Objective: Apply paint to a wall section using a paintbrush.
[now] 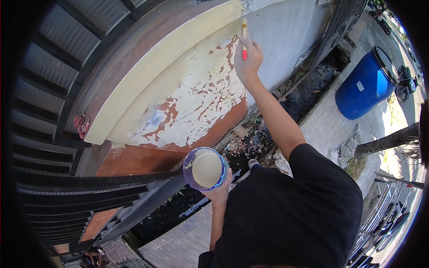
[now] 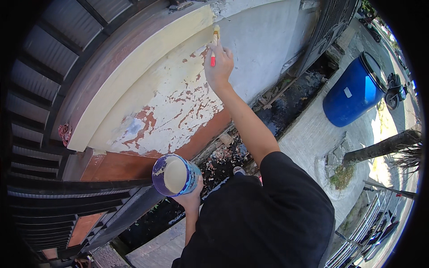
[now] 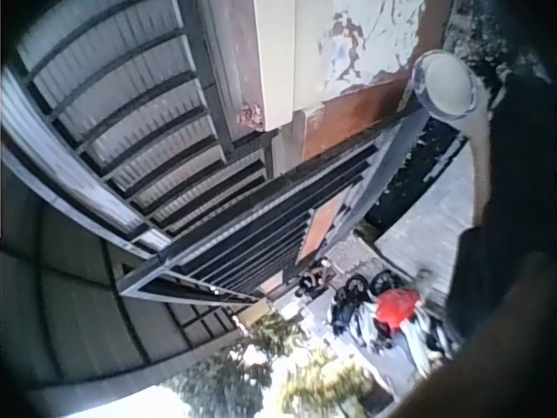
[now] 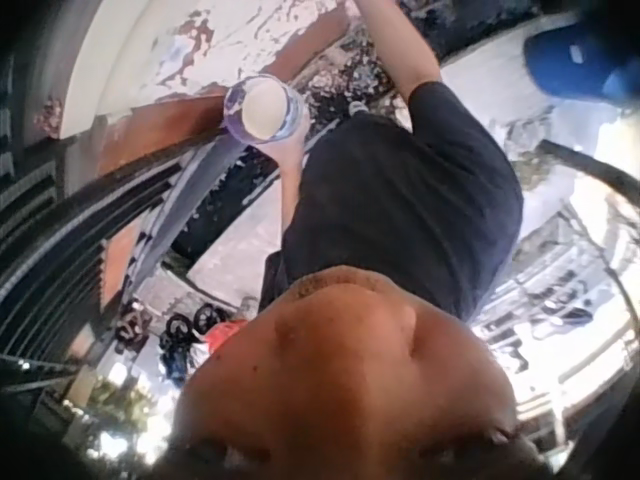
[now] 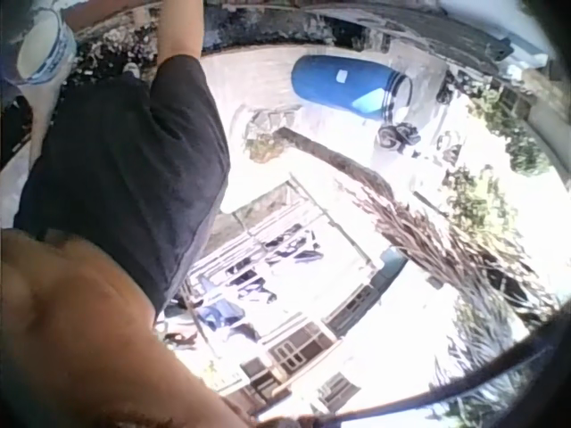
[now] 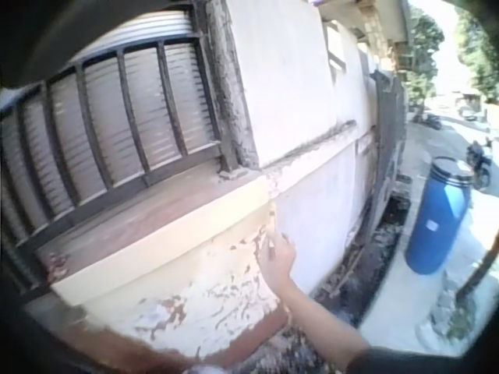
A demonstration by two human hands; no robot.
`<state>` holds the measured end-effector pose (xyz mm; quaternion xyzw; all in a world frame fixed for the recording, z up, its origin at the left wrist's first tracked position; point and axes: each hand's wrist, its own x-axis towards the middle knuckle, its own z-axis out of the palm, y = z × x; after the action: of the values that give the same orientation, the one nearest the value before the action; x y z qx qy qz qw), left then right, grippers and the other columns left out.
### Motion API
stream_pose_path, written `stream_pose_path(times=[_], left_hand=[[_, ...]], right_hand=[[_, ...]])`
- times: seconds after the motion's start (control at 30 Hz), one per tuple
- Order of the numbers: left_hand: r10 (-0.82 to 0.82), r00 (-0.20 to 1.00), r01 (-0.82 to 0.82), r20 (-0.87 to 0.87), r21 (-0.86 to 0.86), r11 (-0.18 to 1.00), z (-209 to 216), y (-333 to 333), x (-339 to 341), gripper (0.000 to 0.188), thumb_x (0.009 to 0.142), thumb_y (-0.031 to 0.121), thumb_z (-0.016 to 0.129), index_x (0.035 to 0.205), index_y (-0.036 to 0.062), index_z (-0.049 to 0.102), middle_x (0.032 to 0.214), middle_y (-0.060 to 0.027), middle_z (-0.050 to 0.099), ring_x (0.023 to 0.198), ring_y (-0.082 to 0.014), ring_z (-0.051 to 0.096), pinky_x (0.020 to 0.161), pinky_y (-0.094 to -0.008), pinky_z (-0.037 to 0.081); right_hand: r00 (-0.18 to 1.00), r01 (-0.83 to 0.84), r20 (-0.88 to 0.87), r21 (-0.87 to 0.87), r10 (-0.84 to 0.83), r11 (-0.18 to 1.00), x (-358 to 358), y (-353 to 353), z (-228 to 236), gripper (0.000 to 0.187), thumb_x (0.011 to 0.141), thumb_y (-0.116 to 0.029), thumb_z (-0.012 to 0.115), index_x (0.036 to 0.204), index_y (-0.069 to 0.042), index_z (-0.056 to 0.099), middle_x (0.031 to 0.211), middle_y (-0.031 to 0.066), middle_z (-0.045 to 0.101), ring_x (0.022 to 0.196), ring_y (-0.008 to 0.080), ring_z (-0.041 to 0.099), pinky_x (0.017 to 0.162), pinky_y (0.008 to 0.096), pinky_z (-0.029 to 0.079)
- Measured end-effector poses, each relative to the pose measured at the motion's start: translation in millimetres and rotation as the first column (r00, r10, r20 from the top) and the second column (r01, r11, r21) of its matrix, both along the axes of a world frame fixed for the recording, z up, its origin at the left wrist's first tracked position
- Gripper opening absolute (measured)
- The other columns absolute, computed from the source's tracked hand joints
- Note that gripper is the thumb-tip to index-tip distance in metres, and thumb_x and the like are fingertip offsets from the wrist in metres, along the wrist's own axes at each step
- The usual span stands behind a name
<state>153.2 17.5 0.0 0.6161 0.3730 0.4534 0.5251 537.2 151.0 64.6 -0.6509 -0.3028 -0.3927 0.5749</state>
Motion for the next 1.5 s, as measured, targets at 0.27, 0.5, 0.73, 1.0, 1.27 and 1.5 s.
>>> stream_pose_path(times=[0.27,0.5,0.73,1.0,1.27,1.5], left_hand=[[0.081,0.997,-0.081,-0.006,-0.030,0.996,-3,1,-3,0.124,0.065,-0.004,0.092,0.163,0.0058,0.016,0.157,-0.0157,0.045,0.141,-0.0272,0.051,0.117,-0.0432,0.046],[0.083,0.996,-0.082,-0.021,0.025,0.996,-22,11,-9,0.126,0.065,-0.003,0.092,0.164,0.0060,0.014,0.160,-0.0159,0.041,0.145,-0.0278,0.046,0.120,-0.0453,0.042],[0.037,0.999,-0.034,-0.026,0.100,0.994,-10,-3,-12,0.117,0.068,-0.003,0.090,0.161,0.0046,0.020,0.153,-0.0150,0.049,0.140,-0.0265,0.052,0.118,-0.0446,0.044],[0.091,0.996,-0.093,0.025,0.119,0.989,-4,-2,-14,0.119,0.068,-0.005,0.089,0.162,0.0047,0.017,0.156,-0.0168,0.046,0.141,-0.0281,0.052,0.117,-0.0438,0.046],[0.123,0.992,-0.124,0.012,0.074,0.990,-15,-1,-23,0.123,0.067,-0.003,0.091,0.163,0.0044,0.014,0.158,-0.0173,0.044,0.141,-0.0286,0.051,0.119,-0.0445,0.043],[0.119,0.992,-0.112,-0.039,0.150,0.982,-2,-10,-27,0.113,0.067,0.000,0.093,0.159,0.0024,0.028,0.151,-0.0156,0.052,0.138,-0.0258,0.053,0.119,-0.0441,0.042]], right_hand=[[0.984,-0.163,0.047,-0.110,0.169,0.980,-112,51,-7,0.027,0.084,-0.002,0.076,0.110,-0.008,0.073,0.117,0.0224,0.075,0.090,0.0302,0.067,0.080,0.0392,0.056],[0.817,-0.569,0.075,-0.060,0.572,0.820,-170,4,-5,0.029,0.083,0.003,0.075,0.111,-0.006,0.074,0.121,0.0217,0.074,0.089,0.0299,0.067,0.078,0.0372,0.057],[0.998,-0.042,-0.050,0.028,0.044,0.999,-32,4,2,0.021,0.091,0.001,0.071,0.109,-0.008,0.076,0.101,0.0164,0.077,0.085,0.0309,0.066,0.079,0.0384,0.054],[0.950,-0.293,0.077,-0.107,0.301,0.950,-155,59,-9,0.039,0.071,0.000,0.077,0.109,-0.006,0.071,0.132,0.0308,0.066,0.092,0.0318,0.064,0.082,0.0393,0.056],[0.594,-0.767,0.180,-0.166,0.784,0.620,-212,10,-19,0.036,0.081,0.008,0.074,0.113,-0.007,0.073,0.137,0.0202,0.068,0.087,0.0303,0.065,0.077,0.0372,0.057],[0.988,-0.153,-0.021,0.022,0.154,0.988,-68,5,-5,0.022,0.092,0.004,0.068,0.110,-0.005,0.076,0.090,0.0139,0.072,0.084,0.0282,0.063,0.075,0.0383,0.053]])
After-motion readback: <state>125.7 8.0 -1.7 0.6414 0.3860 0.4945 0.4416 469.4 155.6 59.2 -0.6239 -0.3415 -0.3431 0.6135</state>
